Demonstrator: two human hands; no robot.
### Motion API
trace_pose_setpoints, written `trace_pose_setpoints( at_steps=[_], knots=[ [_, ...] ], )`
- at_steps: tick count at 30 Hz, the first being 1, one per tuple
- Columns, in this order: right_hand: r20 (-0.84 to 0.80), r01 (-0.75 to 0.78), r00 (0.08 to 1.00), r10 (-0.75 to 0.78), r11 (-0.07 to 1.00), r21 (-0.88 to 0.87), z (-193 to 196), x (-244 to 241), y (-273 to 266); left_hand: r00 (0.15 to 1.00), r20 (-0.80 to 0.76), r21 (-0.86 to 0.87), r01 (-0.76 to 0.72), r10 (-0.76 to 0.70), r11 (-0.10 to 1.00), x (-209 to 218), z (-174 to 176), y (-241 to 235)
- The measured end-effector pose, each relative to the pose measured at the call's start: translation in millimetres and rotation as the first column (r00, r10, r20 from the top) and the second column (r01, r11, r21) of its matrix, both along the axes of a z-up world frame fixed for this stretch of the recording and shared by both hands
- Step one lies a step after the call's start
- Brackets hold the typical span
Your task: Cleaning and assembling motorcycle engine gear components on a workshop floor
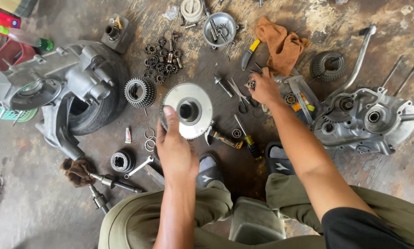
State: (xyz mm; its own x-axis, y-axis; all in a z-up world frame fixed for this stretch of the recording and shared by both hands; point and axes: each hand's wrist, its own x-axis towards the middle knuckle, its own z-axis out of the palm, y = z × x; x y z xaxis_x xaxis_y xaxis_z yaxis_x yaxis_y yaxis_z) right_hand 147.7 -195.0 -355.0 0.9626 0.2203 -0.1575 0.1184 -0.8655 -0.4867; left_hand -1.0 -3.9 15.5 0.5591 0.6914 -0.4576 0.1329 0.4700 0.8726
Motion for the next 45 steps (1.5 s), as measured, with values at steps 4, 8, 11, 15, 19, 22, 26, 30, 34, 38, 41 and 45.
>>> trace_pose_setpoints(
  at_steps=[4, 8, 11, 15, 19, 22, 26, 30, 34, 38, 41, 45],
  knots=[
    [-0.037, -0.022, 0.999, 0.019, 0.997, -0.079, -21.6, 4.1, 5.7, 0.997, 0.043, -0.057, -0.066, 0.068, 0.996, -10.9, -5.6, 18.2],
    [0.003, -0.032, 0.999, 0.033, 0.992, -0.126, -23.3, 0.6, 12.5, 0.997, 0.03, -0.08, -0.066, 0.069, 0.995, -30.4, -16.0, 40.6],
    [0.057, 0.032, 0.998, -0.03, 0.998, -0.047, -14.3, 0.8, 20.2, 0.996, 0.013, -0.111, -0.092, 0.094, 0.99, -44.0, -4.7, 53.5],
    [0.151, 0.025, 0.987, -0.056, 0.979, 0.202, 3.4, -4.7, 62.6, 0.995, 0.048, -0.138, -0.077, 0.084, 0.987, -60.8, 29.8, 90.4],
    [-0.047, -0.106, 0.988, 0.149, 0.858, 0.502, 85.1, -9.9, 131.2, 0.95, 0.313, -0.13, 0.051, -0.008, 0.99, -86.5, 81.7, 124.5],
    [-0.138, -0.185, 0.928, 0.345, 0.751, 0.634, 166.8, -29.9, 183.5, 0.863, 0.481, -0.062, 0.211, -0.156, 0.976, -111.7, 115.0, 148.4],
    [-0.209, -0.149, 0.794, 0.57, 0.517, 0.843, 231.1, -57.0, 243.6, 0.919, 0.362, -0.009, 0.173, -0.158, 0.985, -134.0, 145.0, 182.3],
    [-0.207, -0.269, 0.726, 0.656, 0.548, 0.792, 274.1, -99.5, 287.7, 0.966, 0.252, 0.057, 0.046, -0.059, 0.997, -160.0, 131.4, 229.1],
    [-0.25, -0.407, 0.618, 0.746, 0.575, 0.71, 274.4, -137.7, 318.0, 0.944, 0.3, -0.043, -0.128, 0.135, 0.991, -197.9, 86.9, 268.3],
    [-0.309, -0.387, 0.618, 0.723, 0.622, 0.681, 262.4, -166.4, 341.3, 0.917, 0.364, -0.014, -0.172, 0.165, 0.985, -243.8, 40.1, 296.9],
    [-0.263, -0.425, 0.622, 0.737, 0.6, 0.678, 220.3, -176.7, 349.6, 0.892, 0.288, 0.041, -0.376, 0.349, 0.926, -267.0, -0.7, 308.4],
    [-0.281, -0.45, 0.603, 0.747, 0.609, 0.652, 206.1, -200.5, 354.5, 0.845, 0.311, 0.004, -0.459, 0.435, 0.888, -293.4, -18.3, 308.2]
  ],
)
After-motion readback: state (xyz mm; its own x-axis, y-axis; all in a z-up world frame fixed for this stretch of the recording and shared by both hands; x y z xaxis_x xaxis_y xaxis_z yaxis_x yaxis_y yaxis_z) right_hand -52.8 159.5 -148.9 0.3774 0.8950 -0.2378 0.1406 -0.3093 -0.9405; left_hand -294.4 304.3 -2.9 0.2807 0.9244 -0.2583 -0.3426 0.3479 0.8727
